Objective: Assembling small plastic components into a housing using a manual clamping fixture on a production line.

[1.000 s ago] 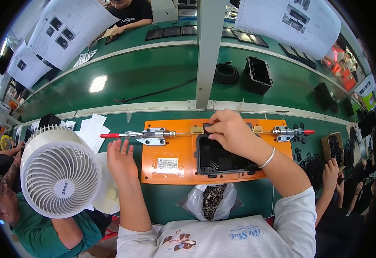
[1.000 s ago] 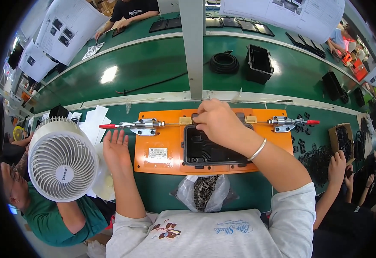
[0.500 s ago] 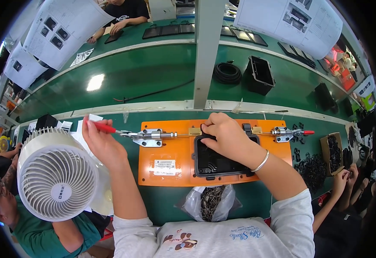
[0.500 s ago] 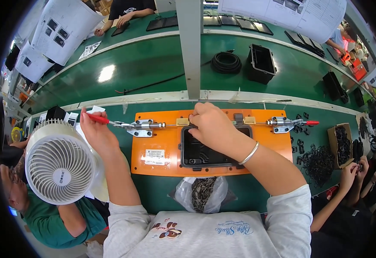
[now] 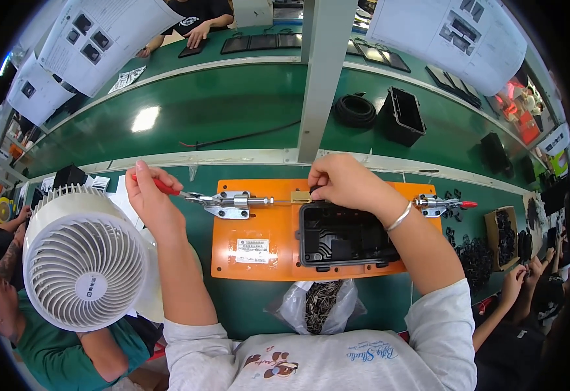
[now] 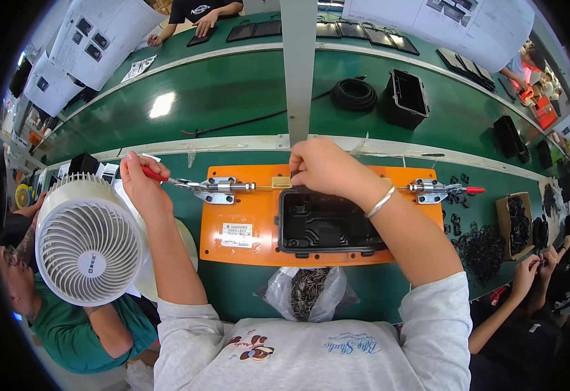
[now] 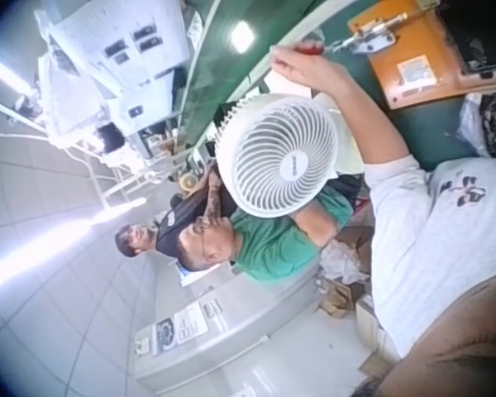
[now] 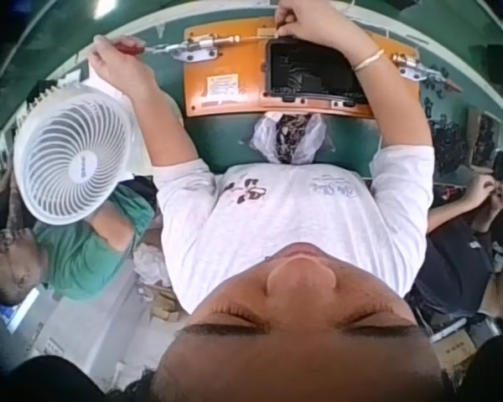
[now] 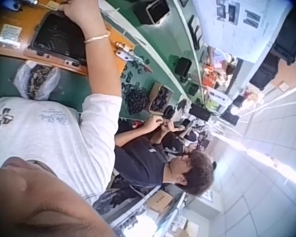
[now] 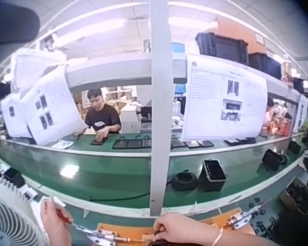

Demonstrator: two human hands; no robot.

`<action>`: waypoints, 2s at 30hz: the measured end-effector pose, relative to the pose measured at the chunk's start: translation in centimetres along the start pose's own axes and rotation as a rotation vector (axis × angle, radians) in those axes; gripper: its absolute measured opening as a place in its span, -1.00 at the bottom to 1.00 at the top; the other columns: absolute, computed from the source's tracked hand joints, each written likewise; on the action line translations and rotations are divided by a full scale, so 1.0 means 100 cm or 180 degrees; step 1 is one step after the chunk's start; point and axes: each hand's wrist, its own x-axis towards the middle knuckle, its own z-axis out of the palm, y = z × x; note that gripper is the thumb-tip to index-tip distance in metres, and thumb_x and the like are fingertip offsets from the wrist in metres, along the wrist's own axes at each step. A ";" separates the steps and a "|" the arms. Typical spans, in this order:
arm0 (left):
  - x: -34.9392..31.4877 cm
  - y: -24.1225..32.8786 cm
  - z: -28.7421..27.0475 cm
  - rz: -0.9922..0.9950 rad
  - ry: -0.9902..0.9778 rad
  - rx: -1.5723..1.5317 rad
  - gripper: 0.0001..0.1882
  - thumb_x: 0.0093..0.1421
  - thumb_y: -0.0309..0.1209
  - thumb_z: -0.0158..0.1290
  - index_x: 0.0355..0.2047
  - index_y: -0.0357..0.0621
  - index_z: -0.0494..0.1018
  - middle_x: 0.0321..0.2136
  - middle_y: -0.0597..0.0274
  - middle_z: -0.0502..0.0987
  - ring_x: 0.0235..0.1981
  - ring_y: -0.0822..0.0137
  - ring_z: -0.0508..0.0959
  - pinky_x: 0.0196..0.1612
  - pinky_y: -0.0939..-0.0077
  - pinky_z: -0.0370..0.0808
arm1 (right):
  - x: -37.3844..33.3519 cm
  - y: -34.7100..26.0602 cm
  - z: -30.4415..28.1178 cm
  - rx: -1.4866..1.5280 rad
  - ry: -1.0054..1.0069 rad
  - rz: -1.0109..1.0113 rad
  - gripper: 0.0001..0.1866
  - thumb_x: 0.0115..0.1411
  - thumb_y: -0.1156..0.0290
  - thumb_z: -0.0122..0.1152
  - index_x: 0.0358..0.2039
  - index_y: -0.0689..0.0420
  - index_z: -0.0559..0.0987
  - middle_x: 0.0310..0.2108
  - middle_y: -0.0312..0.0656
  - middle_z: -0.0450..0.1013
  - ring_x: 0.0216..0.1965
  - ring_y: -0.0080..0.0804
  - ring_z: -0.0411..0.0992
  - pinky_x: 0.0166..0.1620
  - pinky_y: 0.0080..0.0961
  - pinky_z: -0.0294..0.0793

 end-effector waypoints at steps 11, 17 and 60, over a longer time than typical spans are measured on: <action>0.005 0.002 0.002 0.0051 0.0177 -0.0320 -0.71 0.34 -0.28 -0.13 -0.50 -0.14 0.24 -0.69 0.26 0.30 -0.70 0.40 0.31 -0.58 0.55 0.30 | 0.010 -0.005 -0.007 -0.0084 -0.0321 0.0094 -0.80 -0.15 0.56 0.42 -0.51 0.27 0.55 -0.59 -0.17 0.46 -0.55 -0.45 0.43 -0.46 -0.52 0.41; 0.008 0.004 0.005 -0.0089 -0.0168 -0.0567 -0.65 0.33 -0.30 -0.16 -0.60 -0.12 0.16 -0.76 0.28 0.20 -0.78 0.44 0.14 -0.66 0.53 0.14 | 0.011 -0.002 -0.004 -0.0070 -0.0184 0.0112 -0.81 -0.17 0.56 0.43 -0.54 0.28 0.55 -0.62 -0.17 0.45 -0.56 -0.47 0.43 -0.46 -0.54 0.41; -0.042 -0.008 0.042 0.0557 -0.1059 0.0784 -0.73 0.18 -0.45 0.04 -0.64 -0.18 0.29 -0.77 0.36 0.26 -0.73 0.51 0.22 -0.62 0.59 0.16 | -0.015 0.009 0.004 -0.0225 0.0550 -0.0703 -0.77 -0.09 0.52 0.39 -0.40 0.24 0.52 -0.44 -0.17 0.38 -0.44 -0.34 0.40 -0.35 -0.51 0.43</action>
